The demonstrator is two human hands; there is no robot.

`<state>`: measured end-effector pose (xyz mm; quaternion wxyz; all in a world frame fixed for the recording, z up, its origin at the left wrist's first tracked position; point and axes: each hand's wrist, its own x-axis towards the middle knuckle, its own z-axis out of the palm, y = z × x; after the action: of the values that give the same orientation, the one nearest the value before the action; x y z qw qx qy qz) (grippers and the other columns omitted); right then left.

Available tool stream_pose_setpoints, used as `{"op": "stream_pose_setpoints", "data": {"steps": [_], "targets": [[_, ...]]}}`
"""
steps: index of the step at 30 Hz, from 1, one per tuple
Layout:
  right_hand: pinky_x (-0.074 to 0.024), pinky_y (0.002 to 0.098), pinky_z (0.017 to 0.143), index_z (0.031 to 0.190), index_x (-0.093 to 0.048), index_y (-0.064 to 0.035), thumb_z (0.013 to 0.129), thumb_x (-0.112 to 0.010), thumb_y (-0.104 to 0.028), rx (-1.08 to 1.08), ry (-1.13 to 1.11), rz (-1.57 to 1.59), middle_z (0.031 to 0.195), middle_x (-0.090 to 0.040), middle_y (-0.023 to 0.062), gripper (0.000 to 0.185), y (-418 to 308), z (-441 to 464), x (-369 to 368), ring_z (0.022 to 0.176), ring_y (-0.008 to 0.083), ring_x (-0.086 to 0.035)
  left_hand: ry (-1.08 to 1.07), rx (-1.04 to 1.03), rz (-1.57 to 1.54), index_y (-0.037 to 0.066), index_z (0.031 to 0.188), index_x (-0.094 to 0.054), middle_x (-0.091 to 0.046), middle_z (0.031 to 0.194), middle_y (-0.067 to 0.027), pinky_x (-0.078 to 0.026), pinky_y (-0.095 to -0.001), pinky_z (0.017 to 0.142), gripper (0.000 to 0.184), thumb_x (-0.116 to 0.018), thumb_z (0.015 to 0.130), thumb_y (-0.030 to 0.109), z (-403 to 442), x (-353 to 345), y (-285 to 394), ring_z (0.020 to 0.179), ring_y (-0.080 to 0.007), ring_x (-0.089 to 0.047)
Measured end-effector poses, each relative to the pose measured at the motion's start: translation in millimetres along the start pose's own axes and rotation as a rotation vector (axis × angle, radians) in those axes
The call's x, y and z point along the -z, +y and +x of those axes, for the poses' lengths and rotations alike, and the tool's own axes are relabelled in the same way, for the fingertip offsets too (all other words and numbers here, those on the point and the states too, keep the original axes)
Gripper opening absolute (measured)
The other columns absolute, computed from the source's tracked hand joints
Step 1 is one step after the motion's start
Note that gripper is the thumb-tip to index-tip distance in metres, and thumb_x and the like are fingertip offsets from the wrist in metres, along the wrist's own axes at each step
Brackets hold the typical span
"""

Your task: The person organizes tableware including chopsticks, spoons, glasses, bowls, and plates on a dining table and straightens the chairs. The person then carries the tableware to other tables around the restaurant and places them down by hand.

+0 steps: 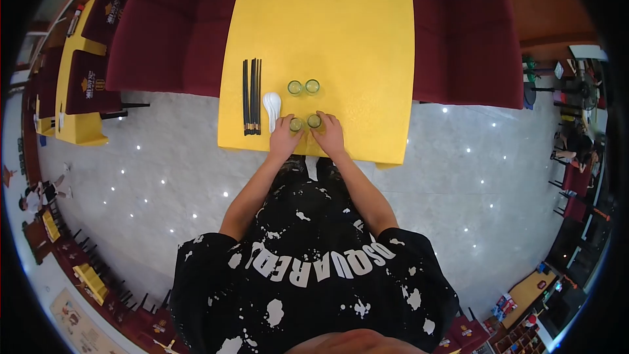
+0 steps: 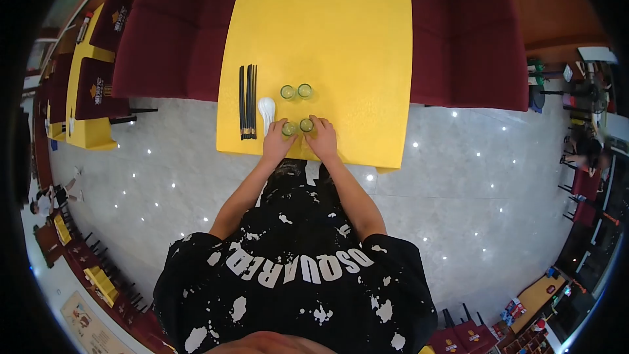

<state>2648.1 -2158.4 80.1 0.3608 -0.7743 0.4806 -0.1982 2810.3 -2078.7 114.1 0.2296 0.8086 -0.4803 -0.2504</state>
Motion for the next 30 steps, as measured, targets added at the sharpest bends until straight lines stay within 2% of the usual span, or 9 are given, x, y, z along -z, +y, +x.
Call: {"op": "stream_pose_setpoints", "data": {"steps": [2,8,11,14,17,20,23,26,30], "targets": [[-0.0517,0.0438,0.09,0.133,-0.056,-0.0085,0.074,-0.082,-0.021,0.051,0.043,0.096,0.117,-0.061,0.0184,0.066,2,-1,-6,0.106,0.0383,-0.061,0.054,-0.107,-0.047,0.008,0.14,-0.045,-0.054,0.124,-0.0174,-0.055,-0.0464,0.085,0.074,-0.081,0.077,0.025,2,-12,-15,0.108,-0.0398,-0.061],[-0.0545,0.0418,0.086,0.145,-0.044,-0.01,0.071,-0.083,-0.023,-0.084,-0.013,0.122,0.132,-0.05,0.0209,0.085,-5,-3,-5,0.101,0.0347,-0.063,0.072,-0.065,-0.069,0.004,0.136,-0.048,-0.05,0.127,-0.0213,-0.052,-0.0458,0.093,0.072,-0.082,0.076,0.022,7,1,5,0.117,-0.0413,-0.055],[-0.0554,0.0416,0.084,0.15,-0.036,-0.0107,0.07,-0.084,-0.025,-0.166,-0.102,0.246,0.137,-0.044,0.0214,0.094,-37,4,43,0.098,0.0331,-0.065,-0.016,0.046,-0.074,0.002,0.135,-0.05,-0.047,0.131,-0.0232,-0.051,-0.0452,0.095,0.071,-0.082,0.075,0.023,9,27,17,0.121,-0.0415,-0.053],[-0.0558,0.0397,0.082,0.143,-0.046,-0.0083,0.071,-0.082,-0.024,-0.166,-0.22,0.176,0.129,-0.052,0.0206,0.082,-45,26,52,0.095,0.0311,-0.065,-0.087,-0.112,-0.104,0.001,0.134,-0.051,-0.05,0.129,-0.0239,-0.052,-0.0452,0.093,0.069,-0.081,0.076,0.022,27,14,-5,0.117,-0.0421,-0.056],[-0.0562,0.0379,0.078,0.132,-0.056,-0.005,0.073,-0.081,-0.022,0.055,-0.275,-0.068,0.117,-0.06,0.0193,0.066,-15,33,20,0.09,0.0286,-0.067,-0.221,-0.157,-0.116,0.0,0.131,-0.052,-0.055,0.125,-0.0253,-0.052,-0.0452,0.092,0.062,-0.078,0.078,0.02,40,16,-9,0.111,-0.0431,-0.059],[-0.0564,0.0368,0.076,0.122,-0.061,-0.0023,0.075,-0.079,-0.02,0.012,-0.075,-0.065,0.104,-0.065,0.0175,0.054,-28,36,11,0.085,0.0277,-0.068,-0.154,-0.212,-0.164,0.0,0.13,-0.051,-0.059,0.119,-0.0262,-0.051,-0.0433,0.093,0.059,-0.076,0.079,0.017,51,21,-11,0.11,-0.042,-0.06],[-0.0566,0.0363,0.074,0.123,-0.06,-0.0001,0.075,-0.08,-0.019,-0.126,0.04,-0.029,0.102,-0.066,0.0168,0.055,-47,46,6,0.08,0.0261,-0.068,-0.086,-0.191,-0.21,0.0,0.129,-0.05,-0.057,0.12,-0.0242,-0.053,-0.0431,0.089,0.058,-0.077,0.079,0.015,63,27,-9,0.11,-0.0417,-0.06],[-0.0567,0.0352,0.072,0.122,-0.06,0.002,0.074,-0.081,-0.02,-0.261,0.128,0.058,0.102,-0.067,0.0157,0.057,-48,51,-6,0.079,0.0233,-0.068,-0.116,-0.222,-0.244,0.002,0.132,-0.045,-0.051,0.125,-0.0234,-0.052,-0.0469,0.09,0.062,-0.076,0.079,0.013,69,25,-14,0.109,-0.0443,-0.058],[-0.0572,0.0355,0.073,0.128,-0.055,0.0029,0.074,-0.082,-0.021,-0.321,0.169,0.094,0.114,-0.065,0.0172,0.065,-44,51,-25,0.081,0.0222,-0.069,-0.172,-0.251,-0.301,0.002,0.132,-0.042,-0.046,0.127,-0.0235,-0.052,-0.0474,0.091,0.065,-0.078,0.077,0.013,76,31,-27,0.111,-0.0467,-0.056]]}}
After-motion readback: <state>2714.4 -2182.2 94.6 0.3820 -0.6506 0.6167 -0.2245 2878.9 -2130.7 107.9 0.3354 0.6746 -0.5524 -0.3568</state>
